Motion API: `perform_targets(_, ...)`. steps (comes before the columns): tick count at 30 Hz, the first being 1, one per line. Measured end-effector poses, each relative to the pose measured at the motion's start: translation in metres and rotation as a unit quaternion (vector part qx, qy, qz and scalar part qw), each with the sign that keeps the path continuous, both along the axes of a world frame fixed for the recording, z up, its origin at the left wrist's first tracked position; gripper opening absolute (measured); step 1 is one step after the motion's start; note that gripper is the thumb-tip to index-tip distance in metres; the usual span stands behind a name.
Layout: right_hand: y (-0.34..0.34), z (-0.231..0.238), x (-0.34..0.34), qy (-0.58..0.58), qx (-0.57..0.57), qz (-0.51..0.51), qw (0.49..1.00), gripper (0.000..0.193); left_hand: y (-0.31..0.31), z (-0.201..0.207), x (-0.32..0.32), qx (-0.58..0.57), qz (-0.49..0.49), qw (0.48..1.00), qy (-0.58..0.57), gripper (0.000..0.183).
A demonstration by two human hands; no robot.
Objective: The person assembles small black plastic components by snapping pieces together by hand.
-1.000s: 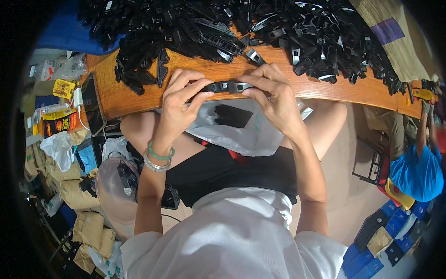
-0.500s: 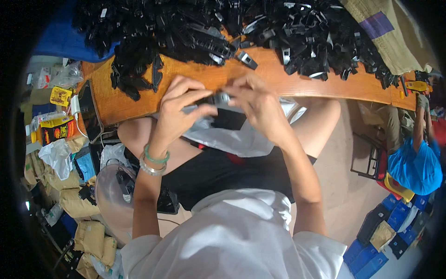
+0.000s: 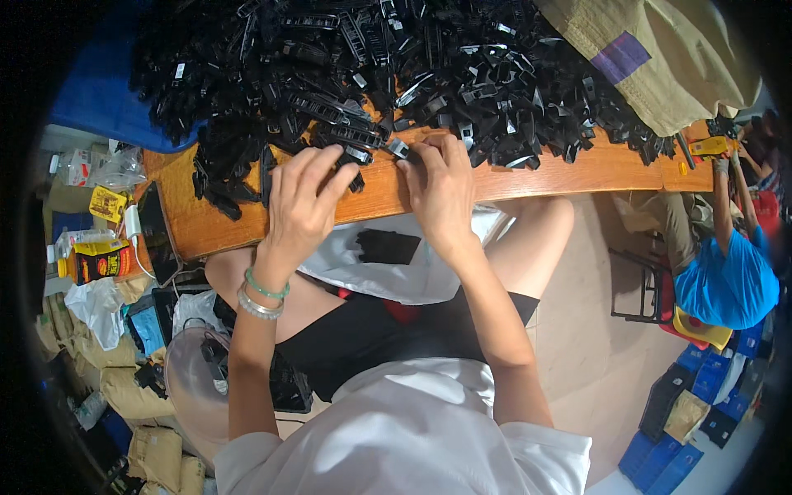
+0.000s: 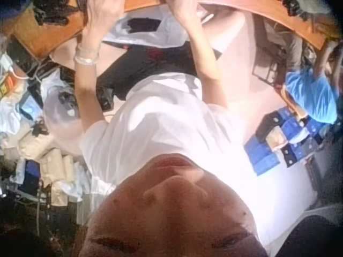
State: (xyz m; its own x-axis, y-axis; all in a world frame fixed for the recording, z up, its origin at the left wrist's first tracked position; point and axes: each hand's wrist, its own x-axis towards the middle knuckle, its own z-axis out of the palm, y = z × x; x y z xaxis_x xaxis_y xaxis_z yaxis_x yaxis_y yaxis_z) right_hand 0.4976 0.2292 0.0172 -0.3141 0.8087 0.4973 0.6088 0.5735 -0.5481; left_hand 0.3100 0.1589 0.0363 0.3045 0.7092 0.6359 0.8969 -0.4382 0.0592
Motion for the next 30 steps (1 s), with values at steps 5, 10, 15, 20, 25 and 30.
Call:
perform_targets(5,-0.001,-0.004,0.006,0.101,-0.014,0.032,0.994,0.021,-0.024,0.018,0.018,-0.143,-0.018,0.989,0.034,0.043)
perform_targets(10,0.000,0.006,0.008,0.127,-0.100,0.057,0.985,0.023,-0.003,0.011,0.010,-0.251,-0.080,0.959,-0.102,0.042)
perform_targets(15,-0.011,0.016,0.023,0.120,-0.232,0.116,0.958,0.025,-0.011,0.003,-0.001,-0.171,-0.004,0.965,-0.201,0.037)
perform_targets(20,-0.018,0.021,0.018,0.084,-0.231,0.156,0.957,0.029,-0.011,-0.008,-0.004,-0.155,0.000,0.951,-0.267,0.020)
perform_targets(25,-0.021,0.023,0.004,0.072,-0.214,0.170,0.959,0.028,-0.009,-0.010,0.001,-0.149,-0.030,0.949,-0.278,0.024)
perform_targets(30,-0.025,0.024,0.022,0.054,-0.228,0.251,0.939,0.027,-0.013,0.002,-0.004,-0.187,-0.050,0.913,-0.359,0.025)
